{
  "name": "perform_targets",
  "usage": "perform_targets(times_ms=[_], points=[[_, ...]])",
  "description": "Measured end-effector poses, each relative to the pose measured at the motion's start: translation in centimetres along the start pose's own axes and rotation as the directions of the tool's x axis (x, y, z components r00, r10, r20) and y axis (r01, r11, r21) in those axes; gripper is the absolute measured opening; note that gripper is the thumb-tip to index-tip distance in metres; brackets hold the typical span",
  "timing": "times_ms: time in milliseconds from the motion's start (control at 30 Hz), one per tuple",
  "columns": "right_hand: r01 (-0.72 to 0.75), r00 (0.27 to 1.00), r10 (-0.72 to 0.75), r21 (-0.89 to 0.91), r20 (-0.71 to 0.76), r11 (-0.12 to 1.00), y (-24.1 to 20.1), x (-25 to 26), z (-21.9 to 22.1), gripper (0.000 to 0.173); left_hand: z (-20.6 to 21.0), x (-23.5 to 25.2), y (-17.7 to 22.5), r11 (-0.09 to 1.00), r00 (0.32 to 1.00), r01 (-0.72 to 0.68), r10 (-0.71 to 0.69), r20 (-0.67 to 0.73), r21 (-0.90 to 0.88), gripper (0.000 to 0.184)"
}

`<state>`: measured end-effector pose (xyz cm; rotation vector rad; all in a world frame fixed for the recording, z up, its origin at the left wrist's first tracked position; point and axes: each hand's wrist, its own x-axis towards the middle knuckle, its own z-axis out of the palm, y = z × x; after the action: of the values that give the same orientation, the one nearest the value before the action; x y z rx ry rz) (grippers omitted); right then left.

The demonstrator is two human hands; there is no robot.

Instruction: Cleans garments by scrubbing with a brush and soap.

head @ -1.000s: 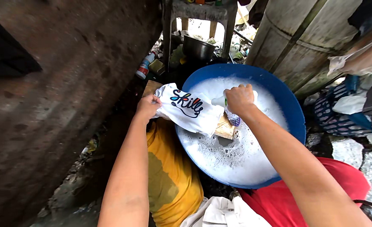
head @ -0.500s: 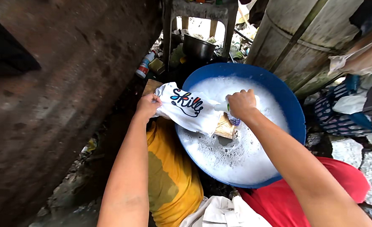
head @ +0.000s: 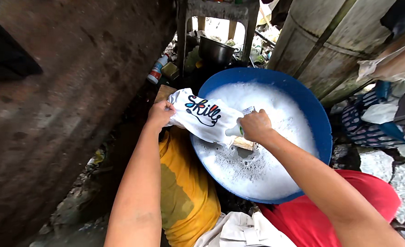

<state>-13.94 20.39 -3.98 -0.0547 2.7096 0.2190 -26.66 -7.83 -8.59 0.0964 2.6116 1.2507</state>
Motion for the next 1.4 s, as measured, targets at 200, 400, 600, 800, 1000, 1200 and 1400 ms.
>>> perform_targets(times_ms=[200,400,600,800,1000,1200,1400], points=[[0.049,0.999,-0.049,-0.038,0.006,0.998,-0.8,-0.9,0.7,0.035,0.0,0.0,0.0,1.000,1.000,-0.010,0.010,0.001,0.002,0.018],[0.010,1.000,-0.009,-0.067,0.014,0.998,-0.4,-1.1,0.7,0.035,0.1,0.0,0.0,1.000,1.000,-0.003,0.003,-0.001,-0.001,0.018],[0.030,1.000,-0.030,-0.014,-0.005,0.999,-0.4,-1.0,0.8,0.035,0.1,0.2,-0.3,1.000,1.000,-0.011,0.011,-0.001,-0.009,0.019],[0.077,0.997,-0.078,-0.013,-0.031,0.997,-1.7,-1.1,0.6,0.036,0.1,0.2,-0.2,1.000,1.000,-0.005,0.005,-0.004,-0.020,0.018],[0.105,0.994,-0.105,0.005,-0.024,0.994,-2.4,-1.0,0.3,0.035,0.1,0.2,-0.4,0.999,1.000,-0.016,0.016,-0.005,-0.033,0.018],[0.113,0.993,-0.113,0.001,-0.030,0.994,-2.5,-0.9,0.2,0.033,0.1,0.1,-0.3,1.000,1.000,-0.020,0.020,-0.006,-0.022,0.018],[0.106,0.994,-0.106,-0.016,-0.025,0.994,-2.4,-0.8,0.4,0.033,0.0,0.1,-0.1,1.000,1.000,-0.001,0.001,-0.005,-0.017,0.018]])
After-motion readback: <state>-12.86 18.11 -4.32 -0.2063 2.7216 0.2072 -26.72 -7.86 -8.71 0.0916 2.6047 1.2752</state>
